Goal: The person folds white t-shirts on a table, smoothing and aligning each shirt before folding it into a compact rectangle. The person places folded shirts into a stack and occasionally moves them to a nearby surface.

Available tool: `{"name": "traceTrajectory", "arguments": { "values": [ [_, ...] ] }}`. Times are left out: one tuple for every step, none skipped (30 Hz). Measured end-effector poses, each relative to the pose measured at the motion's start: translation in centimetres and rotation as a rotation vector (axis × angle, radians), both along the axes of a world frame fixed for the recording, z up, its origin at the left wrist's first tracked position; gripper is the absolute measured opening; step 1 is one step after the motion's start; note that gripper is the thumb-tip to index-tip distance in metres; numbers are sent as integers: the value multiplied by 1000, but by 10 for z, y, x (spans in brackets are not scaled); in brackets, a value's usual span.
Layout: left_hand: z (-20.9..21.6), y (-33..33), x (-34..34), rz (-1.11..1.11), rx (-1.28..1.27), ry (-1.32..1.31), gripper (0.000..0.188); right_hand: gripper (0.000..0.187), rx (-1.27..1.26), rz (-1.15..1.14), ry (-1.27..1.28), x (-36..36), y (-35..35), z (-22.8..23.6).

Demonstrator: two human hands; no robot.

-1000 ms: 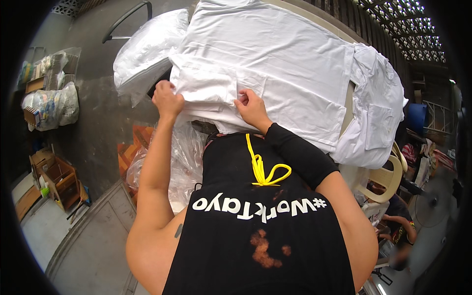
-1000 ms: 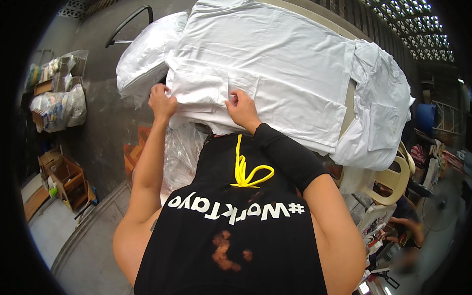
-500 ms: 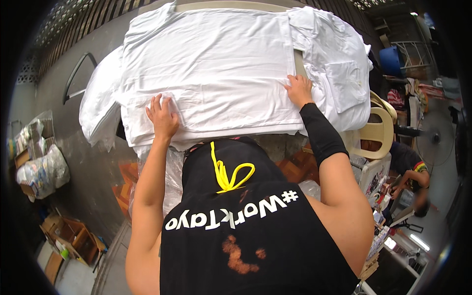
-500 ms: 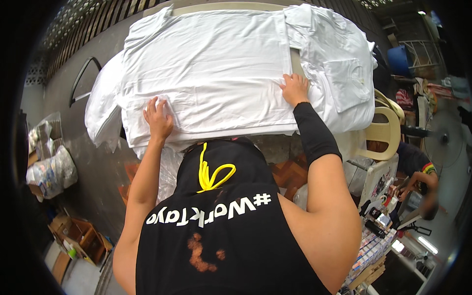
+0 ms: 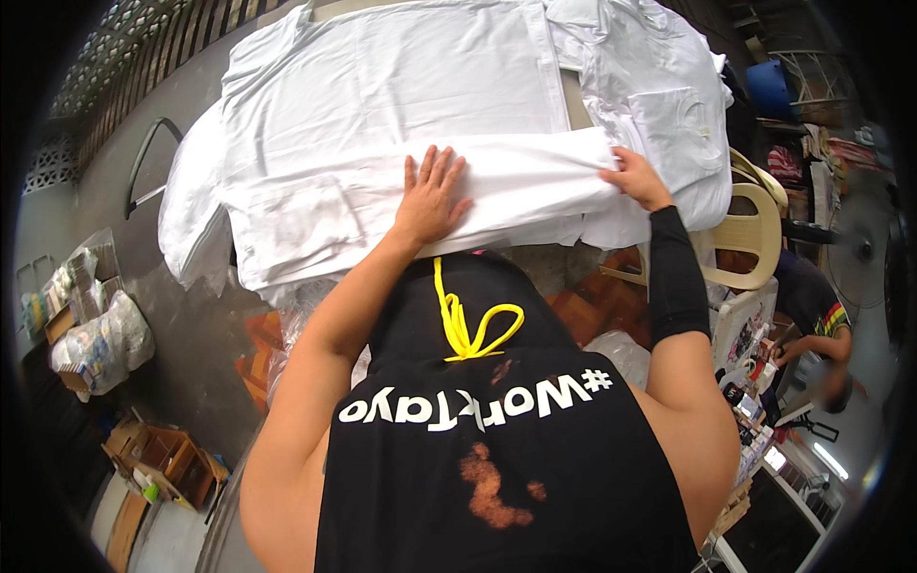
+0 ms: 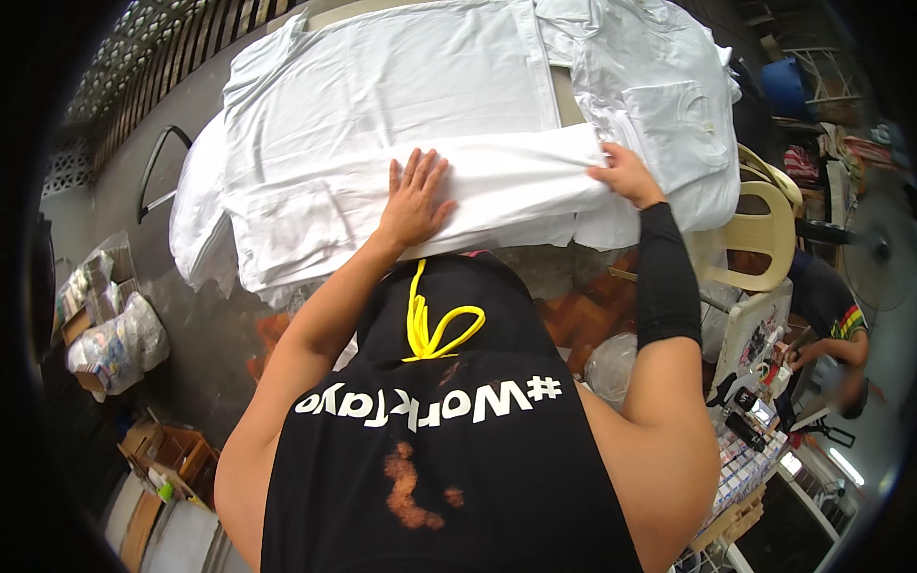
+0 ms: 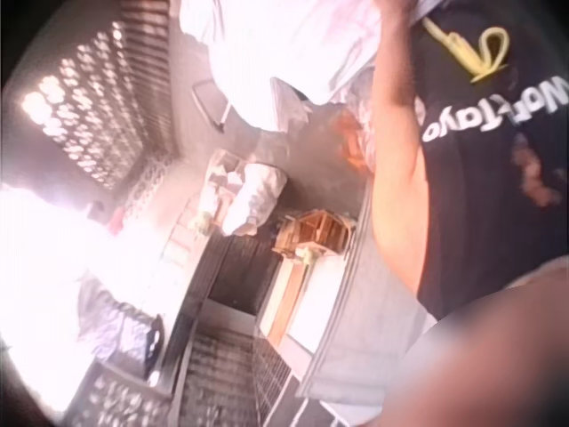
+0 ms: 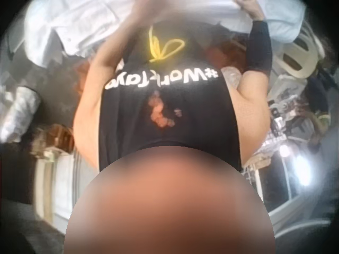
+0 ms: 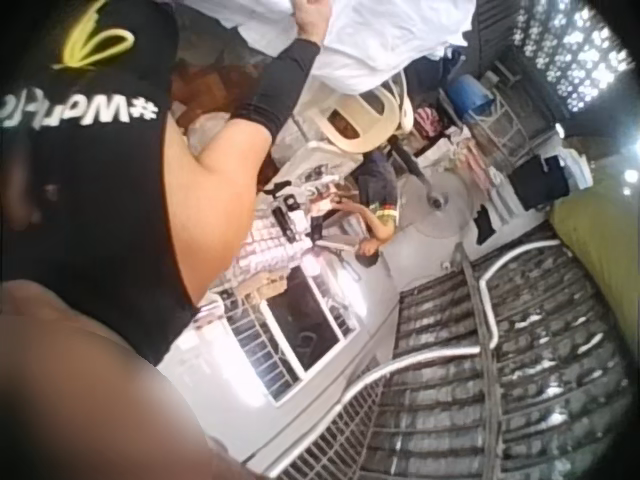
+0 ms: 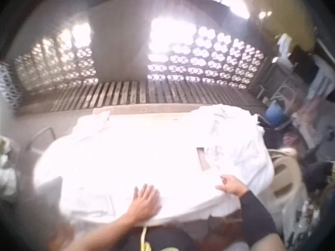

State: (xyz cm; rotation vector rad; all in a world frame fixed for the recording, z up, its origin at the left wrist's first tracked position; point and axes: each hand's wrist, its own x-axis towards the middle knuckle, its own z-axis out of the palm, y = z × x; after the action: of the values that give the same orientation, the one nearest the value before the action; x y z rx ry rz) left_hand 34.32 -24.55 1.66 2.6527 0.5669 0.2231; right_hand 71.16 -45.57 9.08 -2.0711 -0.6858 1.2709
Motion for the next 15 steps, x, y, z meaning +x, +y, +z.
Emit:
{"name": "traceTrajectory", "arguments": {
  "values": [
    [6, -1, -4, -21, 56, -65, 69, 48, 53, -24, -90, 1, 3, 15],
    [13, -2, -6, -14, -99, -70, 69, 48, -46, -4, -451, 0, 8, 34],
    [20, -4, -8, -22, -244, -112, 70, 54, -81, 33, -535, -1, 14, 58],
    [28, -4, -9, -16, -394, -152, 70, 59, 42, 66, -501, -10, 23, 79],
    [34, -9, -9, 33, -712, -267, 67, 65, 87, 39, -463, -26, 31, 101],
    [39, -11, -8, 66, -1130, -399, 66, 69, 182, 118, -171, -44, 38, 121],
    [42, -12, -7, 138, -1546, -564, 64, 73, 278, 168, 153, -68, 43, 135],
    [43, -13, -6, 177, -1971, -723, 63, 78, 428, 192, 248, -95, 47, 142],
    [42, -10, -7, 162, -2352, -842, 56, 74, 475, 94, 138, -112, 62, 141],
    [38, -9, -8, 300, -2191, -725, 54, 71, 587, 91, 62, -125, 73, 138],
    [32, -5, -9, 378, -2048, -627, 52, 66, 487, 56, -29, -133, 86, 130],
    [24, 0, -9, 421, -1900, -562, 50, 62, 406, 74, -115, -139, 99, 115],
    [16, 4, -12, 493, -1846, -535, 45, 59, 261, 51, -219, -142, 104, 101],
    [7, 8, -14, 495, -1848, -529, 45, 47, 143, 252, -358, -150, 104, 81],
    [-1, 9, -15, 490, -1850, -529, 45, 45, 212, 323, -430, -166, 105, 52]
  ]
}}
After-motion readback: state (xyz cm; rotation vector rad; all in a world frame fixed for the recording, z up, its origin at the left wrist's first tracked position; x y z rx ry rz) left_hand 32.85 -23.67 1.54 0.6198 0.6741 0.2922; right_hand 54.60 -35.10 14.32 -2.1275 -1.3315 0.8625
